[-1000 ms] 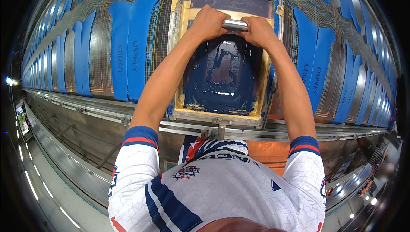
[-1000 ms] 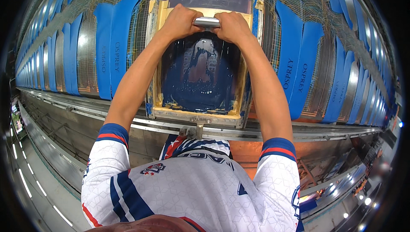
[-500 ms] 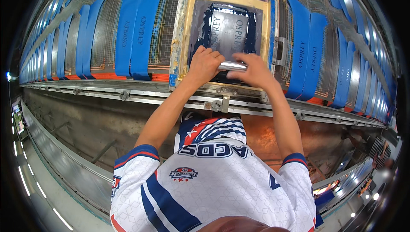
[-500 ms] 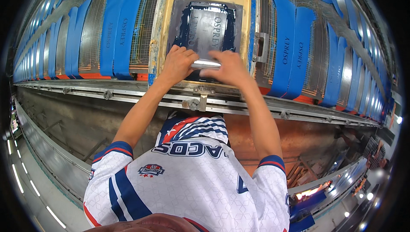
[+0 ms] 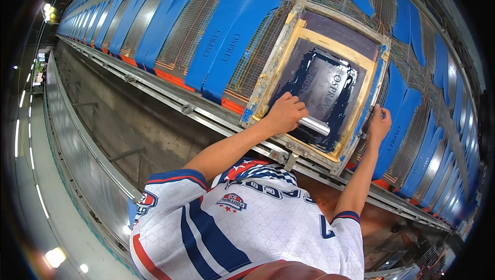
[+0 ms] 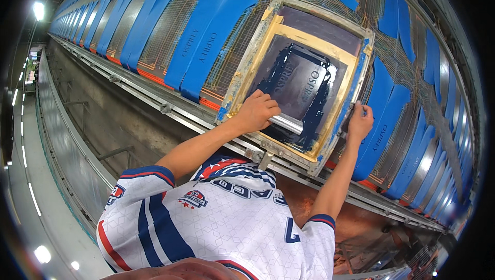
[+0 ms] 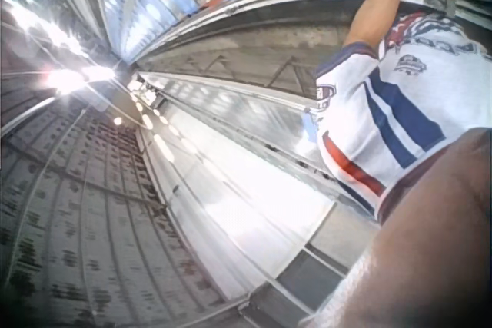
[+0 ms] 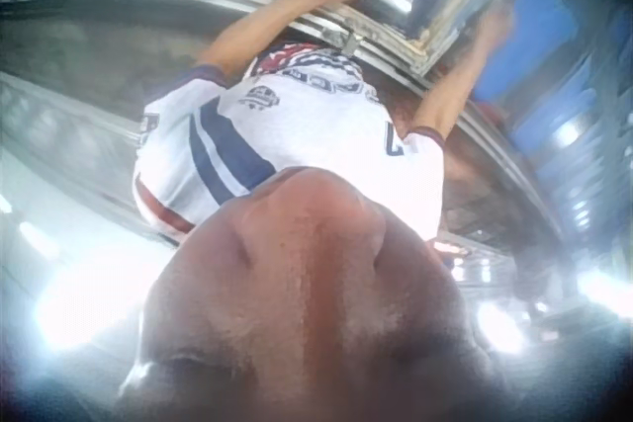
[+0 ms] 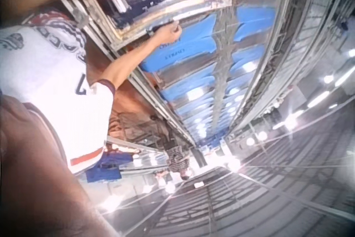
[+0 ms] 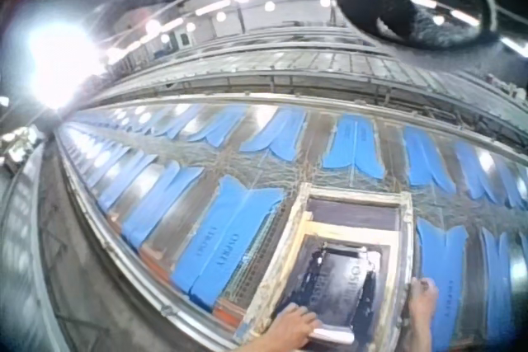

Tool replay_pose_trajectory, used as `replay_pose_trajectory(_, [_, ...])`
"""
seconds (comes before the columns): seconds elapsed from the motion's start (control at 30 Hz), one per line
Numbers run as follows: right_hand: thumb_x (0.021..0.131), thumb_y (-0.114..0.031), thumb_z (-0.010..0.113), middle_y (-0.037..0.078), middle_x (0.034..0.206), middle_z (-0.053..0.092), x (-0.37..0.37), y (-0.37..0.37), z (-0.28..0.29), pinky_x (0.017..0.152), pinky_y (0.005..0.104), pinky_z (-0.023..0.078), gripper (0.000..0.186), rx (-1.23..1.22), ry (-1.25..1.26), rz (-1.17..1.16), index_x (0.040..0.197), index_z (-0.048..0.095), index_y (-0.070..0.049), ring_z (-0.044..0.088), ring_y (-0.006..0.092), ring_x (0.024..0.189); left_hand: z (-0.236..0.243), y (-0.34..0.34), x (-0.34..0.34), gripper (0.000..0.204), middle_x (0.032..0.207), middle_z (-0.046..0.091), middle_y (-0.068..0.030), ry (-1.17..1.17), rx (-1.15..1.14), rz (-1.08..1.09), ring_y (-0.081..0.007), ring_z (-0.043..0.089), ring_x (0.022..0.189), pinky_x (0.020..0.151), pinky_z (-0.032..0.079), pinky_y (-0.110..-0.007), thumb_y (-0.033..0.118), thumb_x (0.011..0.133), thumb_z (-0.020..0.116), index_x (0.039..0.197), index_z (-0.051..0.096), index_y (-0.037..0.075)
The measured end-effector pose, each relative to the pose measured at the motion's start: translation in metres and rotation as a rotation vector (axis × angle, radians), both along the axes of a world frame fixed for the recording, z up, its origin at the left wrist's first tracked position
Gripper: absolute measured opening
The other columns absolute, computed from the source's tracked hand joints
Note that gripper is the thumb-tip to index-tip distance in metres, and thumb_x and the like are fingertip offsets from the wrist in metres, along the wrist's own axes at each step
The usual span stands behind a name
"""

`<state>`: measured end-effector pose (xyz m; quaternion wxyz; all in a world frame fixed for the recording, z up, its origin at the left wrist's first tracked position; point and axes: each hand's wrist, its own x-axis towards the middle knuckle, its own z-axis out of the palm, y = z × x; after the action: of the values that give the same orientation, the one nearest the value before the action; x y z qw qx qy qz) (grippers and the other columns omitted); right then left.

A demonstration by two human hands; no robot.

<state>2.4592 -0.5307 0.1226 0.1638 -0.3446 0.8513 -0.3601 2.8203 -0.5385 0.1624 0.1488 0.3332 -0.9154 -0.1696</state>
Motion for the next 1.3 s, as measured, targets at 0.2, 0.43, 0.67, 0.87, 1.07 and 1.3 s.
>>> replay_pose_trajectory(0.2, [0.093,-0.030,0.068,0.015,0.087,0.071,0.081,-0.028,0.017,0.078,0.0391,0.051,0.027,-0.220,0.091,0.055,0.095,0.071,-0.003,0.068,0.0265,0.084,0.016,-0.041,0.064,0.028,0.094,0.067,0.0002,0.025,0.002,0.008,-0.0236,0.060,0.093,0.086,0.041,-0.041,0.011,0.065,0.076,0.092,0.069,0.015])
replay_pose_trajectory(0.43, [0.089,-0.031,0.068,0.021,0.081,0.068,0.291,-0.105,-0.023,0.070,0.0420,0.049,0.030,-0.382,-0.119,-0.008,0.091,0.068,-0.001,0.066,0.0329,0.075,0.020,-0.113,0.249,0.019,0.085,0.070,0.0001,-0.036,-0.018,0.036,-0.0233,0.062,0.079,0.078,0.041,-0.039,0.024,0.073,0.084,0.085,0.073,0.014])
replay_pose_trajectory(0.67, [0.090,-0.032,0.068,0.017,0.070,0.065,0.331,-0.119,-0.019,0.061,0.0416,0.046,0.031,-0.359,-0.117,-0.049,0.088,0.067,-0.001,0.062,0.0280,0.063,0.029,-0.110,0.296,0.018,0.081,0.070,-0.0002,-0.020,-0.037,-0.012,-0.0227,0.061,0.074,0.075,0.040,-0.039,0.019,0.070,0.085,0.082,0.073,0.012])
replay_pose_trajectory(0.87, [0.090,-0.033,0.067,0.020,0.078,0.068,0.345,-0.128,-0.022,0.066,0.0430,0.048,0.030,-0.249,-0.091,-0.025,0.091,0.068,-0.002,0.066,0.0332,0.071,0.011,-0.101,0.327,0.022,0.083,0.071,0.0007,-0.024,0.001,-0.076,-0.0206,0.061,0.074,0.075,0.040,-0.038,0.016,0.066,0.086,0.083,0.072,0.014])
replay_pose_trajectory(1.07, [0.092,-0.032,0.063,0.026,0.091,0.070,0.336,-0.120,-0.007,0.076,0.0467,0.051,0.033,-0.119,0.000,0.034,0.096,0.069,0.000,0.068,0.0428,0.087,0.012,-0.142,0.314,0.021,0.079,0.067,-0.0026,-0.029,-0.017,-0.115,-0.0235,0.060,0.075,0.076,0.040,-0.040,0.026,0.072,0.084,0.085,0.072,0.014])
replay_pose_trajectory(1.3, [0.092,-0.035,0.070,0.019,0.108,0.072,0.324,-0.171,0.042,0.091,0.0428,0.050,0.036,-0.022,0.068,0.465,0.109,0.071,-0.003,0.066,0.0351,0.105,0.013,-0.294,0.254,0.023,0.079,0.071,-0.0064,-0.117,0.005,-0.131,-0.0282,0.069,0.082,0.076,0.044,-0.043,0.033,0.075,0.082,0.083,0.072,0.014])
